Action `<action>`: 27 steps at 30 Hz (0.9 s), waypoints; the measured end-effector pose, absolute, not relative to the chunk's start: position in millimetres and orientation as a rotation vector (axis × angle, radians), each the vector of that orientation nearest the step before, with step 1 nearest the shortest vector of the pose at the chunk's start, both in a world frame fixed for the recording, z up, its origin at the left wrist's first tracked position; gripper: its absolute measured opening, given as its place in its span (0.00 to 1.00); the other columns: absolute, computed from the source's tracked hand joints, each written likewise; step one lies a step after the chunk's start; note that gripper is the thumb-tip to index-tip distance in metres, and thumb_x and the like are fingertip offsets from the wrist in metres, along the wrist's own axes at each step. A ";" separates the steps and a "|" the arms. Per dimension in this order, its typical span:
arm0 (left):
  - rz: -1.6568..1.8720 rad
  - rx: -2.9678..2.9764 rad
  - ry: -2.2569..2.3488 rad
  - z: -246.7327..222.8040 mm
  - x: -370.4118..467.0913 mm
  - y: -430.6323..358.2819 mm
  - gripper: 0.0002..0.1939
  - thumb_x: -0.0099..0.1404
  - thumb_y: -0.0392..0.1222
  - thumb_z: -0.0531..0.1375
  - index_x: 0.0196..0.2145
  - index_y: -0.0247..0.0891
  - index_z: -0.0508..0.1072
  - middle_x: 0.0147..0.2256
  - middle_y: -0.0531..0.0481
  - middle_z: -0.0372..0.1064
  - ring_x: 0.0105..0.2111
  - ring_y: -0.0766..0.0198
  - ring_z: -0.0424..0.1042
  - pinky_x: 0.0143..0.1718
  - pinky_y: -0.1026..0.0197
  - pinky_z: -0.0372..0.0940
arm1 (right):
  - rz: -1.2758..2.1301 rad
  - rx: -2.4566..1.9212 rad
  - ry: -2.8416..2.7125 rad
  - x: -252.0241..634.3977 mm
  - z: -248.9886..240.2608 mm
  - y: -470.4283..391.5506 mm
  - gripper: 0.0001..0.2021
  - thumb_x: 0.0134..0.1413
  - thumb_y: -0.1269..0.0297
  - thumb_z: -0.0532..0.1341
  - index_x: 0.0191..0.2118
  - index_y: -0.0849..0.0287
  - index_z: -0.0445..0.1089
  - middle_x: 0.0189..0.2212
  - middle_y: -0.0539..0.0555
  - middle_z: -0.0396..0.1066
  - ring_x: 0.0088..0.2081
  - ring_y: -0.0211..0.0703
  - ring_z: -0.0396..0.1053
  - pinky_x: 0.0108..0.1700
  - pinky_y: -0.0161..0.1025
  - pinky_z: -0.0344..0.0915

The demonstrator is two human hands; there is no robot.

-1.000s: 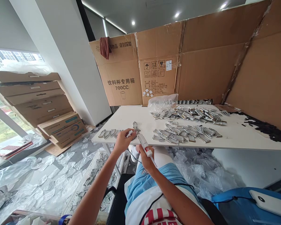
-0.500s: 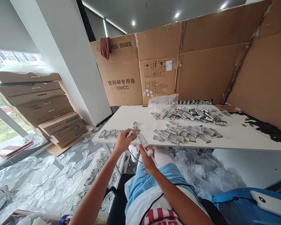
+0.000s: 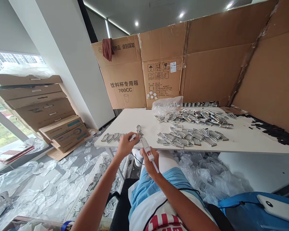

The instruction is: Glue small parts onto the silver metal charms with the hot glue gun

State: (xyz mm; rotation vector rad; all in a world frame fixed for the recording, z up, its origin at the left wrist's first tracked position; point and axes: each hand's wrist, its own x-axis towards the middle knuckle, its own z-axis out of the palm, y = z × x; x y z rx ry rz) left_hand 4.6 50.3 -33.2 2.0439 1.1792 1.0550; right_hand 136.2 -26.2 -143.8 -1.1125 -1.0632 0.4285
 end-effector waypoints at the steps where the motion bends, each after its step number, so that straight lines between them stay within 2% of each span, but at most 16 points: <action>1: 1.059 2.048 1.179 -32.4 4.7 49.8 0.22 0.70 0.62 0.66 0.39 0.38 0.84 0.25 0.56 0.60 0.28 0.64 0.55 0.32 0.59 0.53 | 0.387 -1.132 -1.070 136.1 -144.9 -26.1 0.20 0.74 0.50 0.61 0.29 0.52 0.68 0.28 0.50 0.74 0.32 0.47 0.71 0.41 0.43 0.64; 5: 1.047 2.031 1.187 -29.7 7.0 46.7 0.21 0.69 0.61 0.66 0.39 0.39 0.84 0.25 0.55 0.60 0.27 0.64 0.55 0.31 0.59 0.51 | 0.288 -1.200 -1.106 135.0 -149.5 -26.4 0.15 0.72 0.58 0.59 0.29 0.51 0.67 0.28 0.49 0.71 0.31 0.46 0.67 0.39 0.42 0.61; 9: 1.046 2.011 1.239 -27.9 10.6 43.0 0.21 0.68 0.59 0.66 0.29 0.39 0.75 0.24 0.55 0.55 0.27 0.65 0.52 0.31 0.59 0.48 | 0.274 -1.237 -1.117 135.8 -151.1 -27.5 0.13 0.69 0.62 0.60 0.29 0.50 0.62 0.28 0.48 0.67 0.30 0.46 0.64 0.36 0.42 0.58; 13: 1.100 1.958 1.289 -24.9 7.4 42.4 0.22 0.66 0.58 0.66 0.24 0.41 0.67 0.24 0.56 0.50 0.26 0.66 0.49 0.29 0.59 0.45 | 0.254 -1.270 -1.016 143.7 -144.1 -27.6 0.14 0.73 0.57 0.58 0.32 0.50 0.64 0.29 0.49 0.70 0.31 0.48 0.68 0.37 0.43 0.59; 19: 1.119 1.933 1.280 -20.0 -1.7 44.9 0.22 0.67 0.62 0.67 0.29 0.39 0.76 0.25 0.55 0.58 0.27 0.65 0.52 0.29 0.60 0.49 | 0.218 -1.220 -0.975 150.2 -138.8 -23.3 0.18 0.75 0.49 0.60 0.32 0.51 0.67 0.29 0.50 0.71 0.31 0.49 0.70 0.37 0.43 0.62; 27: 0.860 2.138 1.153 -38.8 11.7 45.9 0.22 0.62 0.60 0.68 0.23 0.40 0.73 0.23 0.55 0.56 0.27 0.64 0.53 0.29 0.60 0.50 | 0.386 -1.162 -0.864 144.8 -146.3 -20.9 0.22 0.73 0.41 0.63 0.34 0.53 0.73 0.31 0.55 0.78 0.34 0.52 0.77 0.39 0.45 0.69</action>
